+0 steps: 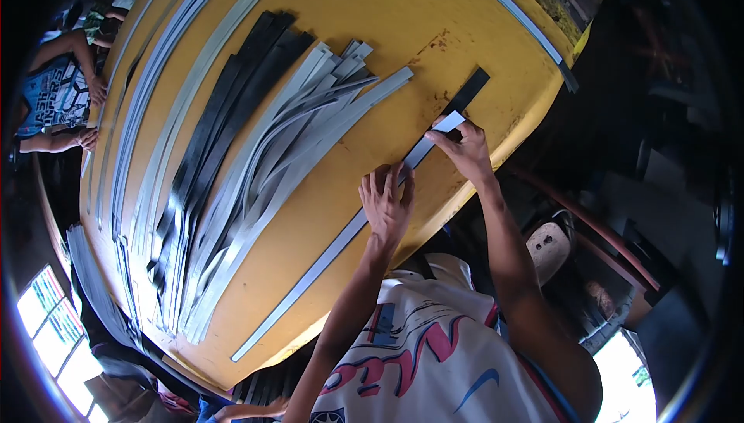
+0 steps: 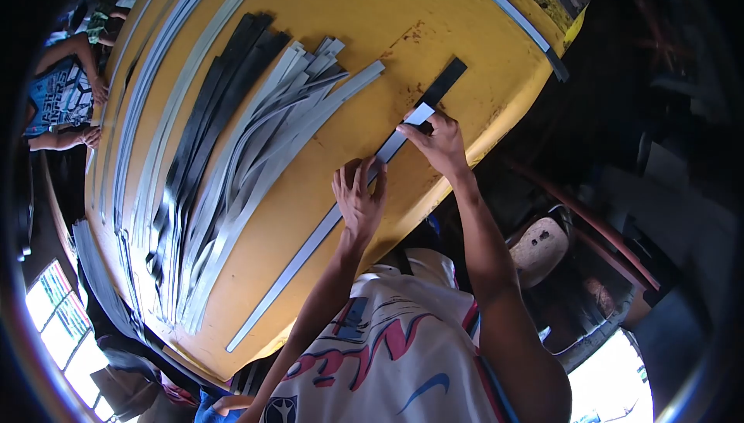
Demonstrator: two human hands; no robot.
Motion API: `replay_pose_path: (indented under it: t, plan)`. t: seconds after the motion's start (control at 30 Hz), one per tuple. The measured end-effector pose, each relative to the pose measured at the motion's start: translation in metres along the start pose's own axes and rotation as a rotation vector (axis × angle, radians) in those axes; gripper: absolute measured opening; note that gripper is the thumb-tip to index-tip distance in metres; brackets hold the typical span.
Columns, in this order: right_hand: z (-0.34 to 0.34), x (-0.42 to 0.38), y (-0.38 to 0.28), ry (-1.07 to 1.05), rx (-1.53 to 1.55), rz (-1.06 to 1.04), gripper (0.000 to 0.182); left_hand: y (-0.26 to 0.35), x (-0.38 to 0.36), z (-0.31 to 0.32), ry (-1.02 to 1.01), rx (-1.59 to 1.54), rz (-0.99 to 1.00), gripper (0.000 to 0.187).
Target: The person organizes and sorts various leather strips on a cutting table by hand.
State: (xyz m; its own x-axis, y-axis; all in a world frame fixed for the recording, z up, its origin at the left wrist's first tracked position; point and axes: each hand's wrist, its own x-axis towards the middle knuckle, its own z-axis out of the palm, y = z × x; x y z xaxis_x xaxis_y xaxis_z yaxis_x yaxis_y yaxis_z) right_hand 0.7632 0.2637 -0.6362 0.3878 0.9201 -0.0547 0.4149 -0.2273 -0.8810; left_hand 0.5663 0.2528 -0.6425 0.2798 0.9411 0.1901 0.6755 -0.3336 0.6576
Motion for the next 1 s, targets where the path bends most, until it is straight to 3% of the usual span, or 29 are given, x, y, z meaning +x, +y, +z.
replay_pose_path:
  t: [0.5, 0.8, 1.0]
  plan:
    - [-0.0009, 0.0011, 0.0005, 0.002, -0.070, -0.057, 0.025, -0.0043, -0.0029, 0.0095, 0.044, 0.060, 0.049, 0.030]
    - [-0.0005, -0.0001, 0.0054, -0.016, -0.079, 0.019, 0.027, -0.0013, 0.0012, 0.0066, 0.078, 0.114, 0.094, 0.024]
    - [-0.0022, -0.0003, 0.0032, -0.040, -0.104, 0.058, 0.028, 0.0013, 0.0007, 0.0033, -0.056, 0.186, 0.124, 0.048]
